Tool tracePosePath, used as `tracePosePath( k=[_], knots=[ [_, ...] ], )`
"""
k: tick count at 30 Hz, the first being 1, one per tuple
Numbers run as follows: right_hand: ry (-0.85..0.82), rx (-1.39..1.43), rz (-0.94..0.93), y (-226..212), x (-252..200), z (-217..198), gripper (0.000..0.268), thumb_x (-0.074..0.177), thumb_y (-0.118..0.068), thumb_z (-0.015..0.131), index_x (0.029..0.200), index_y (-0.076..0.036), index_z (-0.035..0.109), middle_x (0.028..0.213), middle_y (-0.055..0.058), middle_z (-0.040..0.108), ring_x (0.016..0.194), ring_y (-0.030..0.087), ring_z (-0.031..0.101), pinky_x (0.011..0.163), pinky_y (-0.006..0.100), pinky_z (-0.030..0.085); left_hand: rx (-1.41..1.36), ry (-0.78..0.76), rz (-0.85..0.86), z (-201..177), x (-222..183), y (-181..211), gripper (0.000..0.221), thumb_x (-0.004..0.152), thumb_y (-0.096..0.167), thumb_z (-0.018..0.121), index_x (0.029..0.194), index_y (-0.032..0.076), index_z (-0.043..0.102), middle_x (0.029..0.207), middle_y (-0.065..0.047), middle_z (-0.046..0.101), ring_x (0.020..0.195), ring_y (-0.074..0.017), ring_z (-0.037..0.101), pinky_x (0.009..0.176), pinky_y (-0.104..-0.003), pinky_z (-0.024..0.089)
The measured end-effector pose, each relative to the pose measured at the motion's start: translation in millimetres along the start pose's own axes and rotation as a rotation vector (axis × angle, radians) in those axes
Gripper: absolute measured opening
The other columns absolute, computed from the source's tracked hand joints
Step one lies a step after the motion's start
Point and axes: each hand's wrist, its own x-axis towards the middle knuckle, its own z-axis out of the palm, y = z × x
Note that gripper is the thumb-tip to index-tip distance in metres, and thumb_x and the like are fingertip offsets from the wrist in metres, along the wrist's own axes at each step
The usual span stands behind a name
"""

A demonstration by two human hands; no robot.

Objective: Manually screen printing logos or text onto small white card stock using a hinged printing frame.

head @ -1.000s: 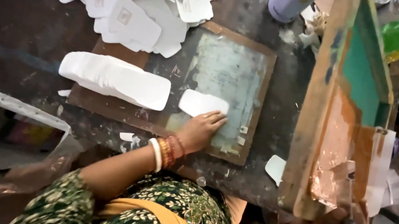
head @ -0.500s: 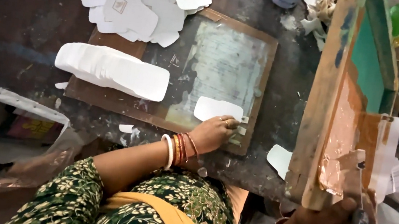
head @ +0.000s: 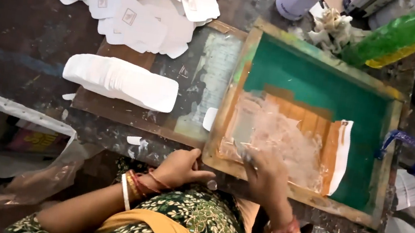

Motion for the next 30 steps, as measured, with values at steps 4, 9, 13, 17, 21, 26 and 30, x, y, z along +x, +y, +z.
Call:
tracePosePath(
  k=[4,9,13,17,21,26,30],
  knots=[
    [-0.279,-0.207,0.094,47.2,59.7,28.8,0.016,0.096,-0.024,0.07,0.089,-0.01,0.071,0.08,0.015,0.069,0.076,0.036,0.066,0.068,0.048,0.051,0.434,-0.02,-0.022,3.7,6.8,-12.5,0.055,0.081,0.058,0.076,0.083,0.004,0.069,0.075,-0.019,0.071,0.073,-0.0373,0.07,0.066,-0.047,0.055],
    [-0.133,-0.08,-0.115,57.0,103.7,39.0,0.026,0.087,-0.014,0.071,0.113,-0.011,0.076,0.083,0.01,0.074,0.076,0.032,0.069,0.101,0.053,0.044,0.574,-0.042,0.016,-1.0,12.4,-12.1,0.053,0.081,0.059,0.074,0.079,0.006,0.069,0.075,-0.017,0.07,0.074,-0.0386,0.07,0.066,-0.051,0.054],
    [-0.138,-0.031,-0.033,39.3,41.5,45.2,0.027,0.089,-0.007,0.067,0.113,-0.015,0.074,0.097,0.01,0.074,0.087,0.03,0.07,0.112,0.047,0.043,0.538,-0.035,0.023,-1.6,10.7,-13.1,0.052,0.082,0.059,0.073,0.078,0.007,0.069,0.075,-0.016,0.071,0.074,-0.038,0.07,0.066,-0.051,0.054],
    [-0.148,-0.042,-0.017,6.2,-22.5,40.9,0.032,0.08,-0.003,0.068,0.111,-0.013,0.073,0.101,0.011,0.077,0.096,0.028,0.073,0.115,0.051,0.04,0.475,-0.026,-0.02,-6.1,12.7,-5.5,0.05,0.078,0.057,0.076,0.078,0.007,0.071,0.076,-0.018,0.071,0.076,-0.0373,0.071,0.068,-0.049,0.054],
    [0.049,0.005,0.018,-5.7,-38.3,35.8,0.033,0.081,-0.005,0.07,0.113,-0.009,0.071,0.109,0.015,0.077,0.102,0.032,0.074,0.11,0.051,0.042,-0.052,-0.095,-0.06,-29.1,4.2,21.3,0.036,0.072,0.037,0.085,0.085,0.005,0.075,0.082,-0.018,0.076,0.077,-0.0367,0.072,0.069,-0.045,0.057],
    [0.574,-0.061,-0.132,4.9,-43.4,-0.8,0.014,0.101,-0.008,0.064,0.113,-0.001,0.065,0.113,0.02,0.072,0.106,0.037,0.072,0.1,0.048,0.059,-0.243,-0.176,0.265,-31.4,29.0,36.9,0.028,0.083,0.026,0.082,0.096,0.003,0.074,0.091,-0.015,0.077,0.083,-0.0337,0.072,0.074,-0.042,0.058],
    [0.699,-0.195,-0.062,-5.3,-40.4,-25.8,0.011,0.106,-0.008,0.063,0.115,-0.001,0.062,0.115,0.021,0.072,0.109,0.039,0.07,0.105,0.052,0.057,0.883,0.624,0.502,-26.9,85.6,12.7,0.041,0.071,0.038,0.074,0.096,0.006,0.069,0.106,-0.017,0.073,0.103,-0.0334,0.071,0.082,-0.047,0.054]
  ],
)
